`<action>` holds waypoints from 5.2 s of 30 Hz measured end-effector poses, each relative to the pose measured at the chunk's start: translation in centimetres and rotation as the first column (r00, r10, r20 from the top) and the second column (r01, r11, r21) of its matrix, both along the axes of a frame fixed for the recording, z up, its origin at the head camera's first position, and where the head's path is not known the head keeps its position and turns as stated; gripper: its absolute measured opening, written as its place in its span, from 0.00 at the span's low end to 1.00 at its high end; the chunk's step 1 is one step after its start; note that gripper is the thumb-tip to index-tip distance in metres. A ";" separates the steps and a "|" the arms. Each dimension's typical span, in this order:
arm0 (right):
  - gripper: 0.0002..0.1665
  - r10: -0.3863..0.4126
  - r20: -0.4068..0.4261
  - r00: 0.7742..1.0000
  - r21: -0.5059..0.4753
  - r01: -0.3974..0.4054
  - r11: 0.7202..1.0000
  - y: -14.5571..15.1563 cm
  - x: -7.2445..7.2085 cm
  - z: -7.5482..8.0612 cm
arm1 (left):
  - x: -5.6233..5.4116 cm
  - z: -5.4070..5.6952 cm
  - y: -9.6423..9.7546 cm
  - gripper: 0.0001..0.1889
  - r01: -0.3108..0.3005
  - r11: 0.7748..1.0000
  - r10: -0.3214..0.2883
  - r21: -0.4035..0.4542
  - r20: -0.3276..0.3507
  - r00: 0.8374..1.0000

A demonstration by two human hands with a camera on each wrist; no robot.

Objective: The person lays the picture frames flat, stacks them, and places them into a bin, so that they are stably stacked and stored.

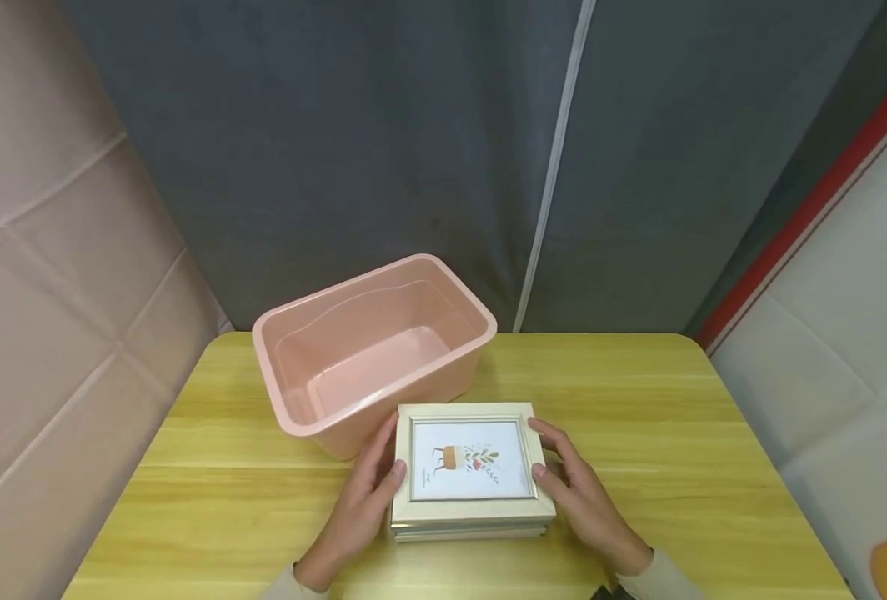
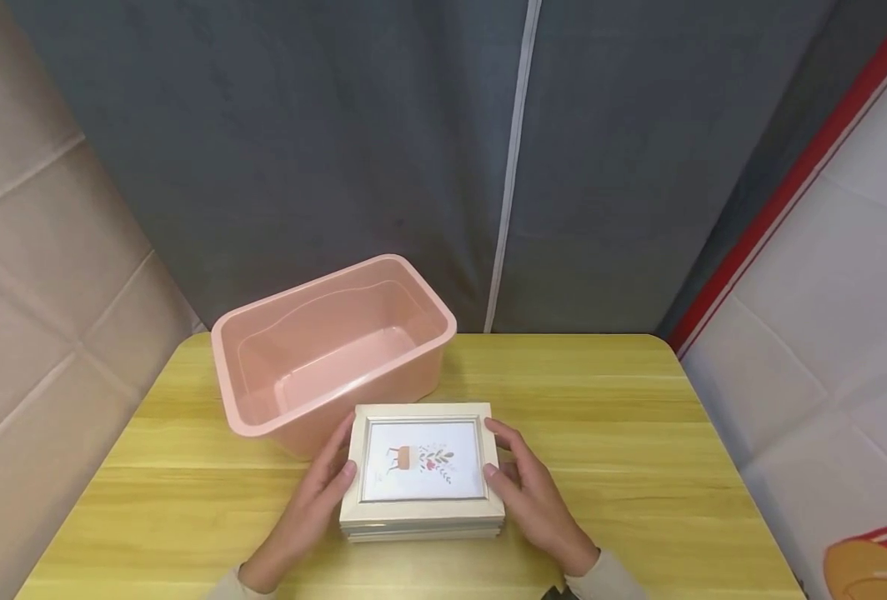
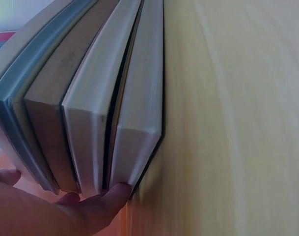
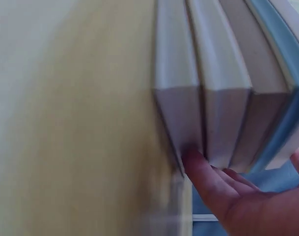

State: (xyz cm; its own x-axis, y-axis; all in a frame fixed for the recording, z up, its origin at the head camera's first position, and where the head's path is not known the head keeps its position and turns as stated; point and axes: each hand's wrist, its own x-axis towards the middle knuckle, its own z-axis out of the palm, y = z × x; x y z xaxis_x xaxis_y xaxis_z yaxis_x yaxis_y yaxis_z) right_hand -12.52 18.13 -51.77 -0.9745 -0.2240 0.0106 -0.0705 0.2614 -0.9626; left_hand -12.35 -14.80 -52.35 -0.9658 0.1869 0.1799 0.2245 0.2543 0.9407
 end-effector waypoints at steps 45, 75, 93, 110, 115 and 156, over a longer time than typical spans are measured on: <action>0.36 -0.002 -0.040 0.999 -0.028 0.000 1.000 -0.1 2.3 0.8 | 2.4 1.7 0.5 0.38 0.035 0.992 -0.050 0.124 0.117 0.992; 0.46 0.297 -0.194 0.935 -0.144 -0.326 0.934 1.5 1.2 8.4 | 3.4 9.5 -0.6 0.41 0.173 0.985 -0.174 0.020 0.076 0.982; 0.54 0.293 -0.240 0.926 -0.051 -0.313 0.948 1.6 -1.1 16.6 | 0.3 16.3 0.1 0.42 0.265 0.955 -0.264 0.131 -0.025 0.964; 0.49 0.208 -0.148 0.967 -0.231 -0.238 0.943 -1.2 -7.8 21.8 | -4.4 20.9 -0.6 0.40 0.119 0.988 -0.116 0.096 -0.037 0.993; 0.47 0.212 -0.096 0.972 -0.220 -0.229 0.948 -2.1 -10.3 22.0 | -6.2 21.2 -0.5 0.39 0.065 0.986 -0.070 0.154 0.027 0.997; 0.51 0.218 0.177 0.960 -0.196 -0.183 0.963 -12.5 -25.2 13.9 | -15.8 13.7 -5.1 0.39 -0.482 0.857 0.418 0.184 0.299 0.858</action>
